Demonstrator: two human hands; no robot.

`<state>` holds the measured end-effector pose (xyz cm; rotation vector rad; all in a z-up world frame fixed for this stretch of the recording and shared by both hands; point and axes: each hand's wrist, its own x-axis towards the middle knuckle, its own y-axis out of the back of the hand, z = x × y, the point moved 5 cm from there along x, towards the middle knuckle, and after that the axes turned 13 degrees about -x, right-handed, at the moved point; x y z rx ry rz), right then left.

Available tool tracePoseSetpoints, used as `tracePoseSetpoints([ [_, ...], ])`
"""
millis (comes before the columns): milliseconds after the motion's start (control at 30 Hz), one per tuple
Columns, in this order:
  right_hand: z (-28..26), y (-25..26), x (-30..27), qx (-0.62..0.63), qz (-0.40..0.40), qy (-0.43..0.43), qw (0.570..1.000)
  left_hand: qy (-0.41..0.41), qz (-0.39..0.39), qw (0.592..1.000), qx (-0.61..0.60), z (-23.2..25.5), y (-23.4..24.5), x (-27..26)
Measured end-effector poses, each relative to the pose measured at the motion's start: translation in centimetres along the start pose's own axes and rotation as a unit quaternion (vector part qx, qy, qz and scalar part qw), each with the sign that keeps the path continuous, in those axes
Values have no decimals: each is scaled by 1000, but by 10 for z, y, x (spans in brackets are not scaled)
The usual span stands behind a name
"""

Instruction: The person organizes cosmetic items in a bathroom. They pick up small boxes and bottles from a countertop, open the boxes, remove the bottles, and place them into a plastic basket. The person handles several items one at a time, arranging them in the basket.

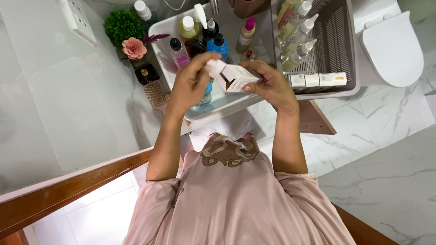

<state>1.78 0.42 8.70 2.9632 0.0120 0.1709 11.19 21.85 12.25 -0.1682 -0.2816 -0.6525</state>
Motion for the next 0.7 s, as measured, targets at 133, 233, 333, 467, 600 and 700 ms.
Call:
tracePoseSetpoints([
  [133, 5, -1, 2, 62, -10, -16, 998, -109, -2, 989, 96, 6, -7, -1],
  [233, 5, -1, 1, 85, -13, -9, 996, -165, -18, 981, 98, 12, -12, -4],
  [333, 4, -1, -1, 89, -12, -14, 996, -148, -30, 985, 83, 16, -9, -10],
  [467, 3, -1, 2, 82, -10, -13, 996, -137, -32, 987, 78, 22, -9, -11],
  [600, 0, -2, 3, 75, -12, -13, 997, -121, -38, 988, 84, 27, -12, -7],
  [700, -1, -2, 3, 67, -7, -15, 998, -120, -43, 986, 110, 33, -14, -9],
])
